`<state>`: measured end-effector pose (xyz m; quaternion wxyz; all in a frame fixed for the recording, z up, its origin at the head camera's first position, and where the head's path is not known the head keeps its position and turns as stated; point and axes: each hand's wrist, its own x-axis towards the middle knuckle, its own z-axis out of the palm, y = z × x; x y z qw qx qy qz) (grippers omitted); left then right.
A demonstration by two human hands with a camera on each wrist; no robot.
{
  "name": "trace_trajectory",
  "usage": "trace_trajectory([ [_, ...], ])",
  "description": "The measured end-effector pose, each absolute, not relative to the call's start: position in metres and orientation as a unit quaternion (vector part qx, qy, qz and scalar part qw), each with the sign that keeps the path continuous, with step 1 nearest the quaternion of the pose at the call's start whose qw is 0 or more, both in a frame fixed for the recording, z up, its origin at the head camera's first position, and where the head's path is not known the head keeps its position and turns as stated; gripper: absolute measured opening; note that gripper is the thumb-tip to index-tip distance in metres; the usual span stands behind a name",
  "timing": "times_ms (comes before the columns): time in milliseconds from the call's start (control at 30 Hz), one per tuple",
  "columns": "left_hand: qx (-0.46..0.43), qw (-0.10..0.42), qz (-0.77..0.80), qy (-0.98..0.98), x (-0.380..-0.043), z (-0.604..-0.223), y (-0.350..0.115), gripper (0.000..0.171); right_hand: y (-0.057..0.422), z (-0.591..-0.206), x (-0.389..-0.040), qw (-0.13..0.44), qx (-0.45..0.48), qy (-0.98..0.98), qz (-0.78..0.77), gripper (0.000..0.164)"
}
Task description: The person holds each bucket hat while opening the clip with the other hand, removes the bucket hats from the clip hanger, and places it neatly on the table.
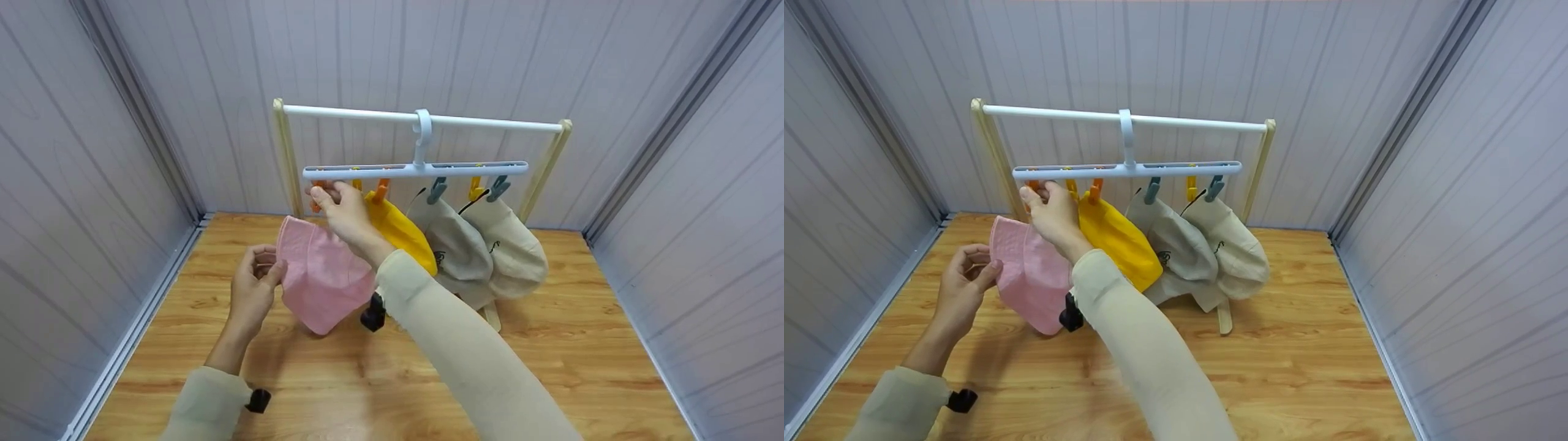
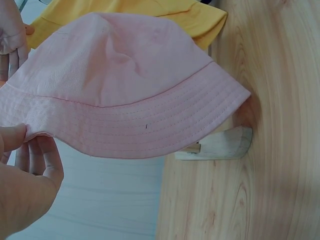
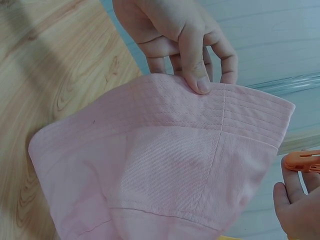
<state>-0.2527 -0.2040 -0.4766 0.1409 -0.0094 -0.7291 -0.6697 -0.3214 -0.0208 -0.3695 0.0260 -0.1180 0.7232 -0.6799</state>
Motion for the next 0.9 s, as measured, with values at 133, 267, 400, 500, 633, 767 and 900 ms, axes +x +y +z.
trace_trajectory([
  [133,-0.012,0.135,-0.672,-0.728,-0.248,-0.468,-0.203,0.027,-0.021,-0.368,-0.323,0.029,-0.12,0.718,-0.685,0.038],
  [267,-0.02,0.131,-0.673,-0.727,-0.241,-0.457,-0.2,0.028,-0.022,-0.367,-0.325,0.033,-0.118,0.714,-0.69,0.035],
  [400,-0.02,0.131,-0.674,-0.726,-0.238,-0.452,-0.199,0.028,-0.021,-0.366,-0.325,0.034,-0.116,0.715,-0.689,0.035],
  [500,-0.018,0.134,-0.672,-0.728,-0.238,-0.451,-0.199,0.028,-0.021,-0.365,-0.325,0.033,-0.117,0.716,-0.688,0.036],
  [633,-0.016,0.139,-0.668,-0.731,-0.238,-0.452,-0.199,0.027,-0.021,-0.365,-0.325,0.031,-0.115,0.718,-0.685,0.039],
  [767,-0.018,0.141,-0.668,-0.731,-0.238,-0.453,-0.199,0.027,-0.021,-0.365,-0.324,0.03,-0.109,0.718,-0.687,0.044],
  [900,-0.021,0.141,-0.67,-0.729,-0.237,-0.452,-0.199,0.027,-0.019,-0.366,-0.324,0.028,-0.106,0.718,-0.687,0.046],
])
